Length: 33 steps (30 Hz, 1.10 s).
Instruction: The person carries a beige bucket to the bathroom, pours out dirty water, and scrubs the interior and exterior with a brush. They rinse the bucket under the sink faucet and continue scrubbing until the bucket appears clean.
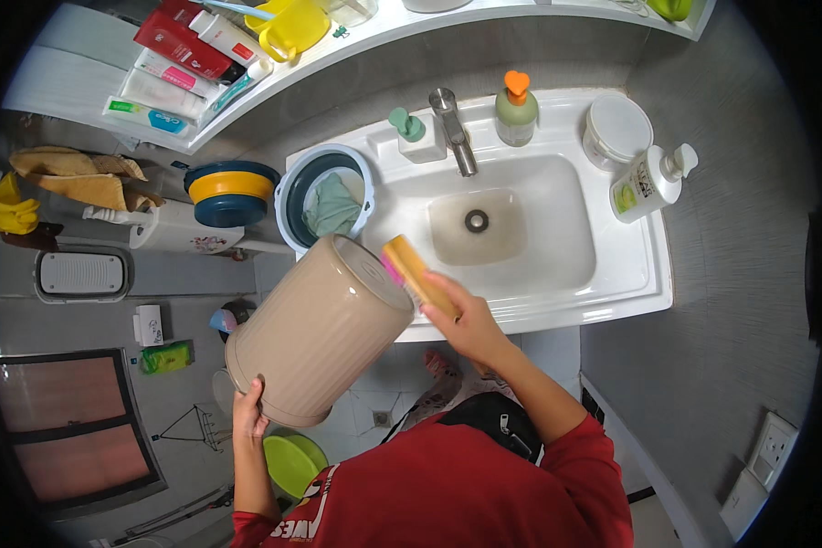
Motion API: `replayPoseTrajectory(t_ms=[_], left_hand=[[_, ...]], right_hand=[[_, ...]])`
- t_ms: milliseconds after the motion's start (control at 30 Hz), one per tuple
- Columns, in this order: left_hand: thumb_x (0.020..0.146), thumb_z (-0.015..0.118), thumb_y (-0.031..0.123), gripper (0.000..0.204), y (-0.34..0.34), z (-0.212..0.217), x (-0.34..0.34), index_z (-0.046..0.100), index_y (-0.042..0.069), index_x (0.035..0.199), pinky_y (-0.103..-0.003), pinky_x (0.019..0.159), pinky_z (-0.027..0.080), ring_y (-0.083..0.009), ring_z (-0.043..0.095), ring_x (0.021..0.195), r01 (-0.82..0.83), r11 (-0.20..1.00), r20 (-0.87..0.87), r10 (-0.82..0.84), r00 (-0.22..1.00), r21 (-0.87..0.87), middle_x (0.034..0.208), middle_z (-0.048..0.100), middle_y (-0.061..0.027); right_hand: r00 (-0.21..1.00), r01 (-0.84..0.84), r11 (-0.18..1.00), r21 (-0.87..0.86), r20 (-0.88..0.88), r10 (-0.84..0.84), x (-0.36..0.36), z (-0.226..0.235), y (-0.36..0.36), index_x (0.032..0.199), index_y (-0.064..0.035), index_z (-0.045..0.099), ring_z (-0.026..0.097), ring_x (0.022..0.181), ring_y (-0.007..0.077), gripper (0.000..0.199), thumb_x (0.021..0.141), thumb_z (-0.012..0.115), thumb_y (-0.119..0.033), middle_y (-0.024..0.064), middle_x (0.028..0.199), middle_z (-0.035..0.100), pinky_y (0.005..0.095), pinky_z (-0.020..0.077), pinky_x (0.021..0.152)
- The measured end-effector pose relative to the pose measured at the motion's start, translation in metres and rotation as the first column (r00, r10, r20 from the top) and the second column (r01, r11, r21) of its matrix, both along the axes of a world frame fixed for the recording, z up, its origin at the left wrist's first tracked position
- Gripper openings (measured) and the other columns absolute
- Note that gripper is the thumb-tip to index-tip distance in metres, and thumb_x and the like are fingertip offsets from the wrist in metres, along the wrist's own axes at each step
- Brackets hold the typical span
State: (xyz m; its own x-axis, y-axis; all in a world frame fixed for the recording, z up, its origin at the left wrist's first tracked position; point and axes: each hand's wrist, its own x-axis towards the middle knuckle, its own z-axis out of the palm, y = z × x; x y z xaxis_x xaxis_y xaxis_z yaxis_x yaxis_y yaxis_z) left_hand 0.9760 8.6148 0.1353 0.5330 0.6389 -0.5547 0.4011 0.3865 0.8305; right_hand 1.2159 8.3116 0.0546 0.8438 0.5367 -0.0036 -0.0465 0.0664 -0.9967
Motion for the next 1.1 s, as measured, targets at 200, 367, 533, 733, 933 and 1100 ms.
replayPoseTrajectory(t_ms=[200,367,533,733,933,1100], left_hand=[[0.071,0.073,0.024,0.072,-0.005,0.008,0.006,0.033,-0.002,0.125,-0.039,0.078,0.05,-0.0291,0.05,0.105,0.044,0.997,-0.047,-0.041,0.998,0.062,0.119,0.046,-0.0201],[0.072,0.072,0.023,0.067,-0.007,0.022,0.017,0.037,-0.002,0.123,-0.035,0.085,0.043,-0.0262,0.05,0.105,0.151,0.966,-0.106,-0.131,0.986,0.208,0.116,0.049,-0.0176],[0.074,0.07,0.025,0.062,-0.006,0.014,0.023,0.041,-0.003,0.12,-0.034,0.089,0.038,-0.0235,0.05,0.103,0.045,0.943,-0.136,0.001,0.991,0.329,0.112,0.052,-0.0156],[0.073,0.071,0.03,0.059,0.005,0.002,0.016,0.046,-0.006,0.112,-0.032,0.079,0.044,-0.0211,0.055,0.09,0.12,0.896,-0.226,-0.022,0.974,0.429,0.102,0.056,-0.0142],[0.072,0.071,0.033,0.06,-0.003,0.01,0.029,0.048,-0.006,0.109,-0.032,0.076,0.046,-0.0219,0.056,0.088,0.178,0.866,-0.361,0.002,0.933,0.467,0.1,0.057,-0.0147],[0.071,0.071,0.039,0.065,0.003,-0.015,0.015,0.047,-0.006,0.11,-0.034,0.076,0.046,-0.0241,0.056,0.09,0.014,0.862,-0.159,0.078,0.984,0.507,0.1,0.057,-0.0158]], right_hand=[[0.952,-0.286,0.953,-0.099,0.087,0.294,-0.012,0.004,-0.02,0.122,-0.014,0.049,0.054,0.07,0.0243,0.044,0.08,0.06,-0.019,0.0121,0.08,0.056,0.0309,0.0437,0.066],[0.931,-0.242,0.967,-0.083,0.262,0.255,-0.017,-0.01,-0.025,0.122,-0.0179,0.05,0.051,0.062,0.0233,0.044,0.079,0.061,-0.021,0.0082,0.07,0.052,0.0308,0.0429,0.06],[0.897,-0.282,0.958,-0.056,0.339,0.284,-0.01,-0.005,-0.025,0.122,-0.0146,0.05,0.049,0.059,0.0203,0.045,0.078,0.062,-0.016,0.0074,0.068,0.051,0.0286,0.0416,0.059],[0.922,-0.318,0.948,-0.023,0.224,0.315,-0.002,-0.007,0.002,0.121,-0.0163,0.052,0.053,0.059,0.0208,0.04,0.081,0.059,-0.023,0.0099,0.071,0.057,0.0308,0.0427,0.057],[0.978,-0.154,0.987,0.033,-0.135,0.157,0.034,-0.053,0.05,0.121,-0.0092,0.05,0.057,0.071,0.0121,0.04,0.084,0.057,-0.022,0.0133,0.088,0.064,0.026,0.0445,0.065],[0.974,-0.222,0.954,0.202,-0.001,0.226,0.011,-0.027,0.046,0.122,-0.0068,0.048,0.057,0.079,0.0142,0.042,0.084,0.057,-0.021,0.0148,0.1,0.062,0.0263,0.0447,0.073]])
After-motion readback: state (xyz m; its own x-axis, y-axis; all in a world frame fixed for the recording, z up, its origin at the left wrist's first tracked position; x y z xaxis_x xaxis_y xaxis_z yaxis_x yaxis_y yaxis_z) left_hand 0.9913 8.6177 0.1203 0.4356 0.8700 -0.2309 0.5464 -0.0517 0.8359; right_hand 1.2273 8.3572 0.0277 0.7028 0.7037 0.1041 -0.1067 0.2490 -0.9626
